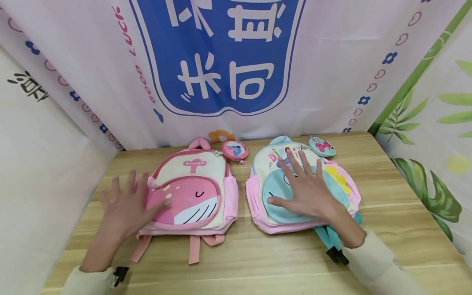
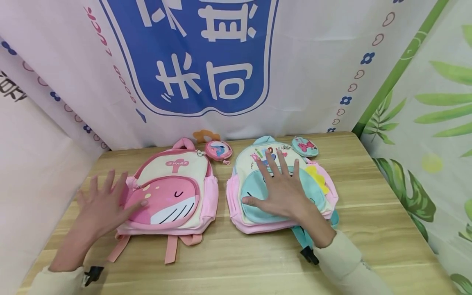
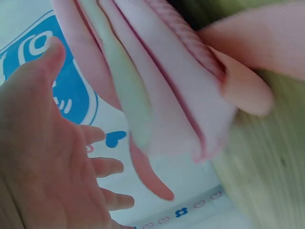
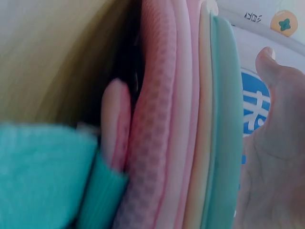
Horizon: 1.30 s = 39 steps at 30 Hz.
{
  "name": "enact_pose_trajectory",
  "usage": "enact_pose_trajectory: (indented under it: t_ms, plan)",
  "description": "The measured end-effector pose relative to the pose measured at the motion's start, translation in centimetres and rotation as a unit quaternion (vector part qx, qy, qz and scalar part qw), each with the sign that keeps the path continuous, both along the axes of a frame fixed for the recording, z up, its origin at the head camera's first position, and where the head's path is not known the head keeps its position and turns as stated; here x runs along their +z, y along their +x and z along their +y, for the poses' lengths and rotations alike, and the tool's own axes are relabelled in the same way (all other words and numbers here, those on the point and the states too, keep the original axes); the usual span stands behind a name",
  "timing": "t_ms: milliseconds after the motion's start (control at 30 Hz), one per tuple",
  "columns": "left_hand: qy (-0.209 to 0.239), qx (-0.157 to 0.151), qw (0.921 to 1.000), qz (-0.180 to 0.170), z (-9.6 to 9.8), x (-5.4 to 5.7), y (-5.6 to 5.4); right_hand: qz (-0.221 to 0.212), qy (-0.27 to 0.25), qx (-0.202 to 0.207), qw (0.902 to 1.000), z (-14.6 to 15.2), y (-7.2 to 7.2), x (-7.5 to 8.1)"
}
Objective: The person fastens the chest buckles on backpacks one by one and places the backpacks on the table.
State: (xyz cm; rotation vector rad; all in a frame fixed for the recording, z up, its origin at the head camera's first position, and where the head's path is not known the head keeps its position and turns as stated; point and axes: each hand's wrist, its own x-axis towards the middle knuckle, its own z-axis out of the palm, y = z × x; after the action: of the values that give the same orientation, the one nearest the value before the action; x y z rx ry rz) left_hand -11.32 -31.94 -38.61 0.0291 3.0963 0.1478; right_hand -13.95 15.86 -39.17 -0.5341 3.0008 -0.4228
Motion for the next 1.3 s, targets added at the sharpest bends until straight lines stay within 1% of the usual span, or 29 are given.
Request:
enact_pose_trajectory:
  t_ms: [167,400,600,733,833,1000,1133,1233,1300]
  plan:
    - [0.008,-0.003,0.9999,0.015,-1.4,-0.4,0.6,-0.004,-0.017,0.02,0.9996,-1.6,0.3,0.0]
    - [0.032,-0.01,0.9989,0.032,-2.6,-0.6,1.1,-0.003,-0.041,0.048,0.998,-3.8,0.9,0.0]
    - [0.061,-0.014,0.9971,0.042,-3.7,-0.9,1.3,0.001,-0.059,0.07,0.9958,-5.6,1.5,-0.1]
    - [0.082,-0.027,0.9952,0.046,-4.4,-1.2,1.3,-0.008,-0.083,0.077,0.9936,-6.6,1.7,-0.1]
    - [0.102,-0.035,0.9934,0.04,-5.0,-1.4,1.1,-0.014,-0.104,0.081,0.9911,-7.4,1.9,-0.1]
    - [0.152,-0.037,0.9873,0.029,-5.9,-1.8,1.0,-0.035,-0.146,0.091,0.9845,-8.8,2.1,-0.2]
    - [0.197,-0.039,0.979,0.035,-6.7,-1.9,0.9,-0.067,-0.177,0.085,0.9783,-9.8,2.3,-0.6]
    - [0.228,-0.033,0.9724,0.039,-7.3,-2.2,0.9,-0.072,-0.194,0.085,0.9746,-10.3,2.3,-1.0]
    - [0.245,-0.024,0.9685,0.038,-7.7,-2.4,0.9,-0.067,-0.205,0.089,0.9723,-10.6,2.2,-1.2]
